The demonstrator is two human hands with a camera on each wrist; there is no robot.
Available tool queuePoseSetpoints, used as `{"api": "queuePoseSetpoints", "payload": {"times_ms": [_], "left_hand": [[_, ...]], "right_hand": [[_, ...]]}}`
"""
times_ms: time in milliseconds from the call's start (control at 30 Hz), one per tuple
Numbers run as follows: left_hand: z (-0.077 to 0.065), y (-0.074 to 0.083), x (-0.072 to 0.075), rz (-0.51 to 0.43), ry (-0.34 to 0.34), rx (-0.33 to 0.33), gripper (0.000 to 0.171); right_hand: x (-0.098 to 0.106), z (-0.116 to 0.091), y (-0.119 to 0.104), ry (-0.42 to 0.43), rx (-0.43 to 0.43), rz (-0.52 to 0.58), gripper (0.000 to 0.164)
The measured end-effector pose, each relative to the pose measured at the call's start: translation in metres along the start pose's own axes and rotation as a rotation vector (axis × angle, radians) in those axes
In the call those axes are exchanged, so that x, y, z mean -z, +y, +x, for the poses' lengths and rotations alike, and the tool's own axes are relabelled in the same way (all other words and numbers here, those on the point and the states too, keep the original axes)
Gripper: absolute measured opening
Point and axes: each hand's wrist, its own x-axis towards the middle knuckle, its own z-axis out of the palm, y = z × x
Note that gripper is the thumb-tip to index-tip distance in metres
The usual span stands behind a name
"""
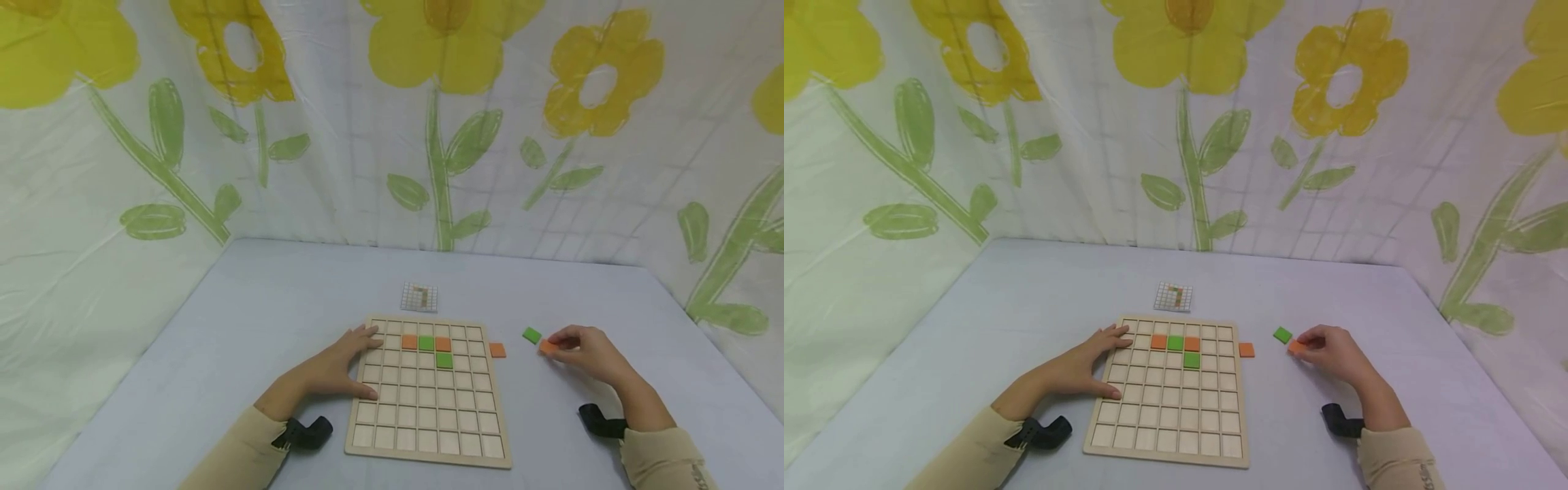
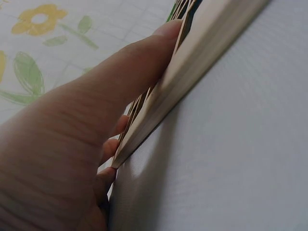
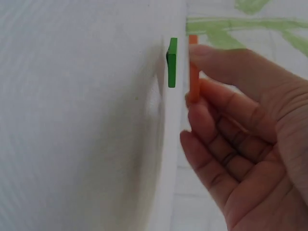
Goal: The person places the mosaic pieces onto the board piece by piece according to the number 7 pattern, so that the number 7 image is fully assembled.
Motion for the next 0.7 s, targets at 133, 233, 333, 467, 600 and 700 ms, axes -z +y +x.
{"api": "queuePoseSetpoints", "payload": {"times_ms": [133,233,333,467,600,700], "left_hand": [[0.000,0.000,0.000,0.003,0.001,-0.008,0.092],[0.000,0.000,0.000,0.005,0.002,-0.010,0.091],[0.000,0.001,0.000,0.003,0.001,-0.009,0.092],[0.000,0.001,0.001,0.003,0.002,-0.013,0.092],[0.001,0.001,0.001,0.005,0.000,-0.015,0.093],[0.000,0.001,0.001,-0.003,-0.005,-0.010,0.093]], "right_hand": [[0.001,0.001,-0.007,-0.012,0.025,0.028,0.028],[0.002,0.001,-0.014,-0.011,0.047,0.035,0.027],[0.003,0.001,-0.020,-0.009,0.072,0.035,0.025],[0.003,0.001,-0.028,-0.015,0.119,0.051,0.024],[0.000,0.001,-0.036,-0.031,0.180,0.068,0.023],[-0.003,0.001,-0.042,-0.045,0.215,0.069,0.023]]}}
